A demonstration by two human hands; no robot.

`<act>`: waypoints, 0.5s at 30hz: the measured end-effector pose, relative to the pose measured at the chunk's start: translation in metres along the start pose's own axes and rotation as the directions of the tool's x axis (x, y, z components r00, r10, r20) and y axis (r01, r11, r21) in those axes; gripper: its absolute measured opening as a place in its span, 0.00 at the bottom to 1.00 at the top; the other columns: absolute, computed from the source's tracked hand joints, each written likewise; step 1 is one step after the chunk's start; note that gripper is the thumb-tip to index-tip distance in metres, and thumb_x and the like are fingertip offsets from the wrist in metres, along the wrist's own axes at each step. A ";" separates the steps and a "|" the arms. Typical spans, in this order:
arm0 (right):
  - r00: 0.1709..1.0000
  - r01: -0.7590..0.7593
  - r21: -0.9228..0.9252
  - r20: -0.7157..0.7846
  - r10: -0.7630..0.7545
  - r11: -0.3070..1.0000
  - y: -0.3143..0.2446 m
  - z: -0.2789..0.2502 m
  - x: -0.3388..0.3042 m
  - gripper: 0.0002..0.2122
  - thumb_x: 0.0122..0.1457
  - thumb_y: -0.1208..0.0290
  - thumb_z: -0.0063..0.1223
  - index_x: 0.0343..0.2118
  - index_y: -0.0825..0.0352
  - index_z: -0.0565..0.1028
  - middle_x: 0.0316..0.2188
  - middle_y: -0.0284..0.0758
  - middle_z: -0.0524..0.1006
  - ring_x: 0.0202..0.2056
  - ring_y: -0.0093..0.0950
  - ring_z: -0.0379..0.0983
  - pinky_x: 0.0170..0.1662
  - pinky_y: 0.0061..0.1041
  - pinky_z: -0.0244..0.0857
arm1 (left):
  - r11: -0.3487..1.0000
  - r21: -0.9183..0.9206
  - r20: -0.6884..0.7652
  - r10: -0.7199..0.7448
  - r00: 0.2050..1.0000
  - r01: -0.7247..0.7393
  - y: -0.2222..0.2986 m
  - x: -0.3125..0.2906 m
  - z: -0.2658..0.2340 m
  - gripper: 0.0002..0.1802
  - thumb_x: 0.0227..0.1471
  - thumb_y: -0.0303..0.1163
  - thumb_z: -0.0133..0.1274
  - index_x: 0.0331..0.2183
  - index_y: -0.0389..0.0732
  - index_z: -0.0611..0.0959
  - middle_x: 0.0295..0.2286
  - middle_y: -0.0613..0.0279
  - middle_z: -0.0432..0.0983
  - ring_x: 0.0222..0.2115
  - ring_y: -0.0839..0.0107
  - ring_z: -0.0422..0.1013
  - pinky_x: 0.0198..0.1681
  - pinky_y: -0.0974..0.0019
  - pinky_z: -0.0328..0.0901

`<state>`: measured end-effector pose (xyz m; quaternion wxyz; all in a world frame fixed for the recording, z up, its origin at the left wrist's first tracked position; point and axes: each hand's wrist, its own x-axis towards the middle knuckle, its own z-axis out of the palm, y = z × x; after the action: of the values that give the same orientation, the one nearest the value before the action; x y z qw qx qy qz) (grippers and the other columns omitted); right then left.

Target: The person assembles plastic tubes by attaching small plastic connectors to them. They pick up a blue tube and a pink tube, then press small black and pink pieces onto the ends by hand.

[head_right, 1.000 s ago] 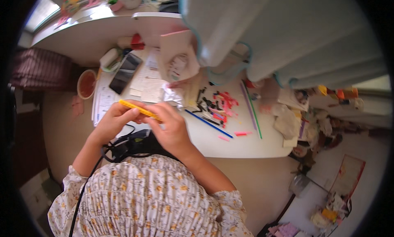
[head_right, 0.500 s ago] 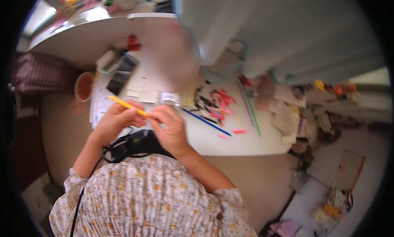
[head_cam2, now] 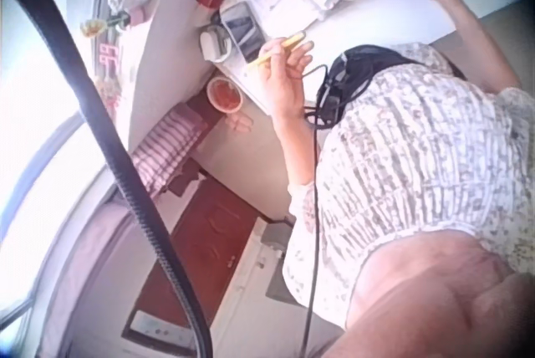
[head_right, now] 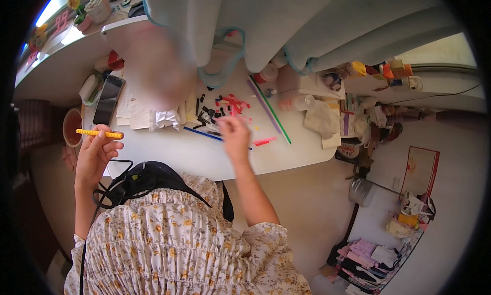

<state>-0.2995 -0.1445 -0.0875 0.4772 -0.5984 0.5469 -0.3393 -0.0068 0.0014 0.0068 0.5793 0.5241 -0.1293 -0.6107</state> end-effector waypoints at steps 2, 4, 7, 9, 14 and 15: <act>0.978 0.002 -0.222 -0.201 -0.048 0.975 0.046 -0.043 0.018 0.05 0.50 0.74 0.53 0.29 0.69 0.75 0.23 0.33 0.75 0.25 0.17 0.69 0.29 0.18 0.63 | 0.997 -0.072 -0.024 -0.003 1.000 0.001 -0.002 0.000 -0.004 0.08 0.57 0.36 0.40 0.34 0.43 0.68 0.35 0.50 0.73 0.31 0.71 0.74 0.28 0.77 0.69; 0.961 0.011 -0.422 -0.246 -0.126 0.906 0.066 -0.073 0.025 0.06 0.48 0.74 0.54 0.29 0.68 0.74 0.25 0.35 0.75 0.24 0.23 0.71 0.29 0.21 0.65 | 0.989 -0.148 -0.039 -0.008 0.999 0.002 -0.002 0.001 -0.003 0.08 0.57 0.36 0.39 0.34 0.43 0.68 0.35 0.49 0.73 0.31 0.70 0.74 0.28 0.77 0.69; 0.976 -0.002 -0.638 -0.168 -0.136 0.770 0.070 -0.086 0.025 0.06 0.46 0.75 0.54 0.29 0.66 0.74 0.28 0.36 0.73 0.25 0.30 0.72 0.31 0.26 0.65 | 0.981 -0.196 -0.070 -0.026 0.997 0.012 -0.002 0.002 0.001 0.07 0.57 0.36 0.38 0.34 0.44 0.68 0.36 0.48 0.73 0.32 0.69 0.74 0.30 0.75 0.70; 0.991 -0.004 -0.733 -0.096 -0.098 0.680 0.068 -0.083 0.023 0.05 0.46 0.75 0.53 0.28 0.65 0.74 0.30 0.36 0.72 0.27 0.34 0.71 0.32 0.29 0.64 | 0.978 -0.209 -0.063 -0.029 0.998 0.015 -0.001 0.002 -0.001 0.06 0.56 0.35 0.39 0.34 0.44 0.68 0.36 0.49 0.72 0.34 0.68 0.74 0.31 0.74 0.70; 0.968 0.119 -0.812 -0.033 -0.249 0.571 0.097 -0.082 0.029 0.04 0.46 0.76 0.49 0.27 0.64 0.73 0.28 0.38 0.71 0.32 0.39 0.68 0.34 0.34 0.62 | 0.974 -0.225 -0.054 -0.020 0.998 0.007 -0.001 -0.003 -0.004 0.05 0.55 0.33 0.42 0.34 0.44 0.68 0.37 0.51 0.72 0.36 0.67 0.72 0.35 0.73 0.69; 0.970 0.131 -0.827 -0.007 -0.243 0.547 0.098 -0.084 0.030 0.03 0.46 0.76 0.49 0.26 0.65 0.73 0.28 0.39 0.71 0.31 0.39 0.68 0.34 0.34 0.62 | 0.976 -0.216 -0.035 -0.014 0.999 0.006 -0.005 -0.001 -0.008 0.05 0.54 0.31 0.43 0.35 0.44 0.68 0.36 0.51 0.72 0.35 0.68 0.72 0.35 0.73 0.68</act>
<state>-0.4043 -0.1852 -0.1568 0.0721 -0.7842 0.6022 -0.1312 -0.0041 0.0075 0.0002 0.6319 0.4698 -0.0490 -0.6145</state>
